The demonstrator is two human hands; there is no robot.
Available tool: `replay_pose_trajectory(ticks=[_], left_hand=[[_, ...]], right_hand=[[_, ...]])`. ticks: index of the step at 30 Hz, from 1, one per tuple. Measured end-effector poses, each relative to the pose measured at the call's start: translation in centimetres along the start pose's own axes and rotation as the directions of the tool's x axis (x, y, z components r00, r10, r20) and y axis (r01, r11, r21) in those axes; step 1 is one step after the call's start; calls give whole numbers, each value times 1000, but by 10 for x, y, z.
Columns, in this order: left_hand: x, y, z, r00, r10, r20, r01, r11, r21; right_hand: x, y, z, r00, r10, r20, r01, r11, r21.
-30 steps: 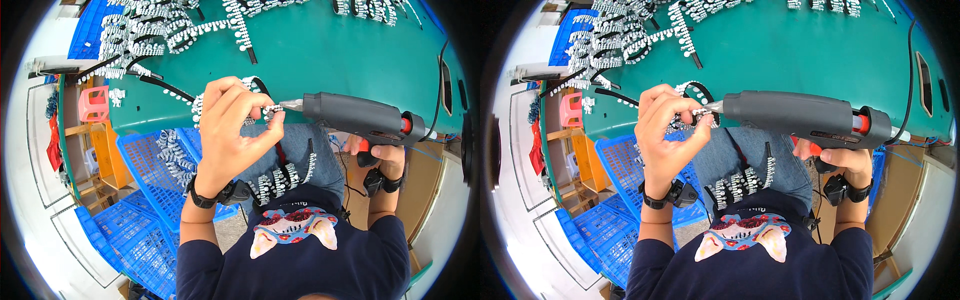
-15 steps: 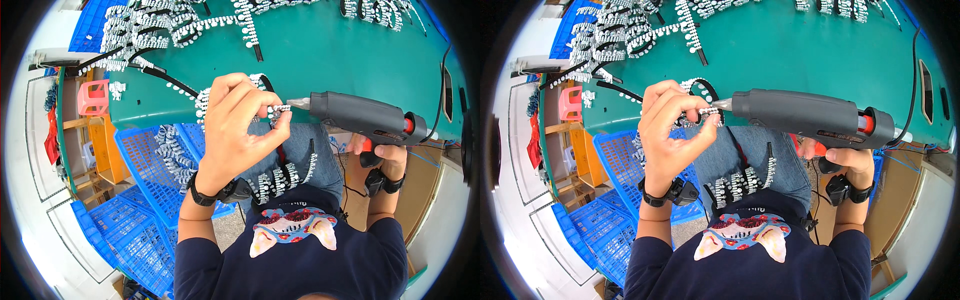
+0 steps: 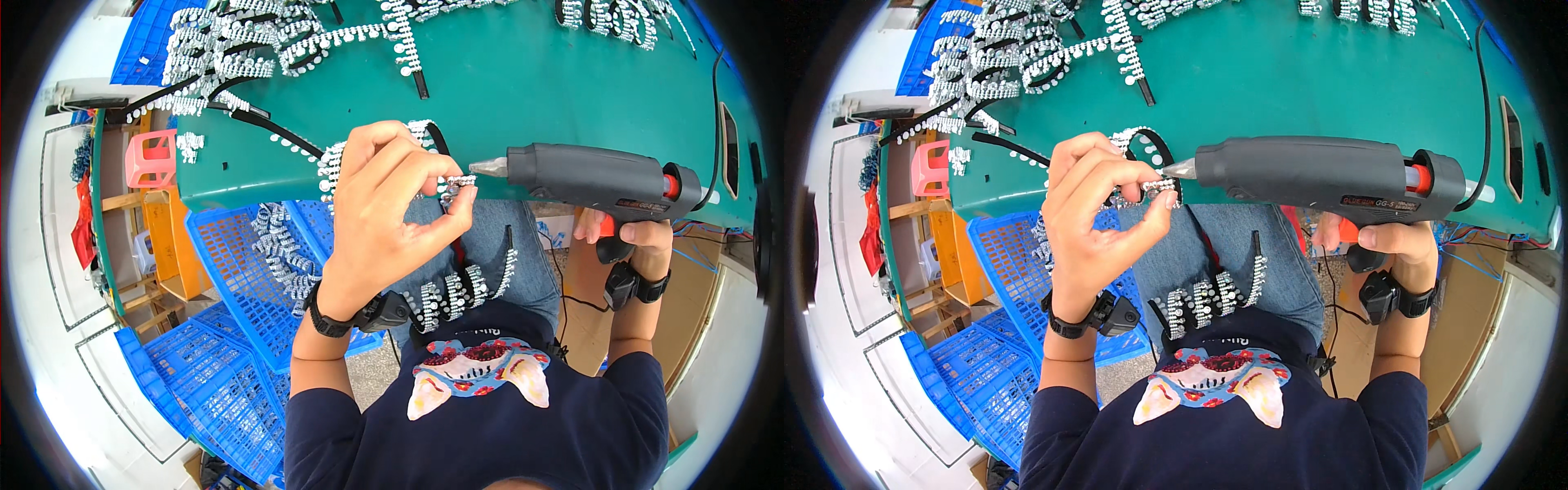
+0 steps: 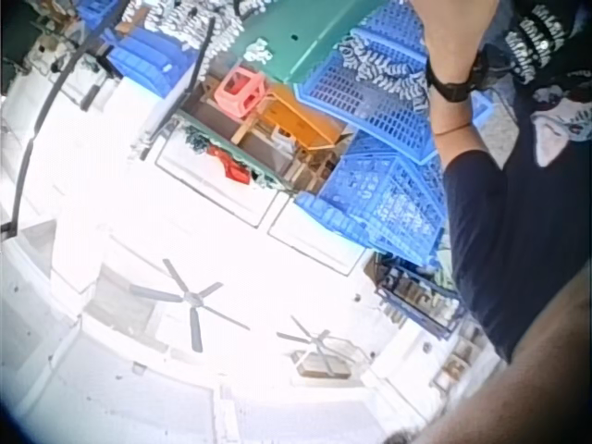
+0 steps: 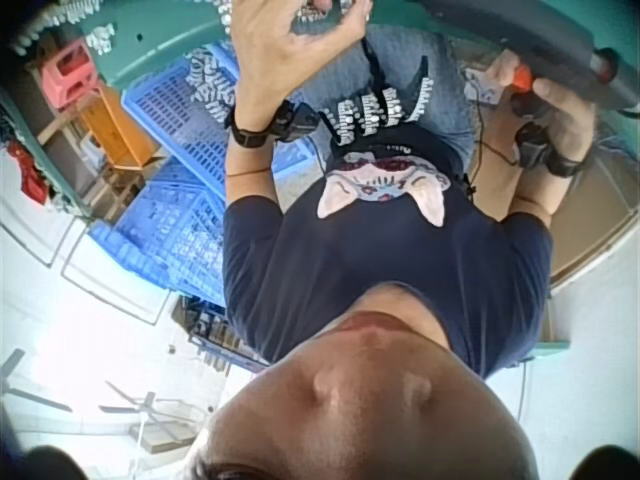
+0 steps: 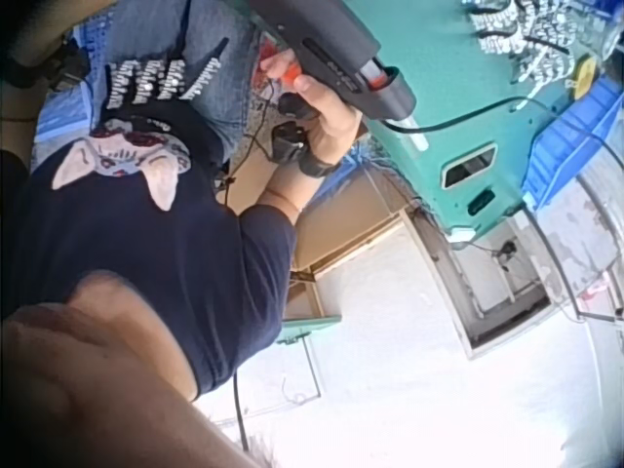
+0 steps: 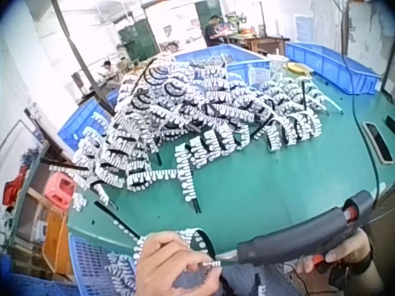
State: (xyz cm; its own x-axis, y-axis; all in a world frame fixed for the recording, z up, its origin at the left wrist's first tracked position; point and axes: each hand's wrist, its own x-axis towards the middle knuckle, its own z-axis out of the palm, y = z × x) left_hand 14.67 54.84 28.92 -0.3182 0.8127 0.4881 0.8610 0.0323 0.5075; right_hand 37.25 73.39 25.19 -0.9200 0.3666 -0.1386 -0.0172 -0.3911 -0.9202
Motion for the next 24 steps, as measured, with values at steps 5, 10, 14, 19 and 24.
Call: replay_pose_trajectory(ticks=[5, 10, 14, 19, 24], left_hand=[[-1, -1, 2, 1000, 0, -7, 0, 1000, -15], [-2, 0, 1, 1000, -6, -10, 6, 1000, -14], [-2, -1, 1, 1000, -5, -11, 5, 1000, -15], [-3, -2, 1, 1000, -3, -8, 3, 1000, -14], [-3, -1, 1, 1000, -8, -11, 8, 1000, -17]], right_hand=[[-1, 4, -6, 997, -27, 71, 22, 997, 72], [-1, 1, -4, 999, 3, 54, -5, 999, 43], [1, 2, -11, 992, 3, 122, -8, 999, 42], [0, 3, -12, 990, 15, 141, -24, 997, 66], [-1, 0, -12, 992, 53, 115, -62, 995, 72]])
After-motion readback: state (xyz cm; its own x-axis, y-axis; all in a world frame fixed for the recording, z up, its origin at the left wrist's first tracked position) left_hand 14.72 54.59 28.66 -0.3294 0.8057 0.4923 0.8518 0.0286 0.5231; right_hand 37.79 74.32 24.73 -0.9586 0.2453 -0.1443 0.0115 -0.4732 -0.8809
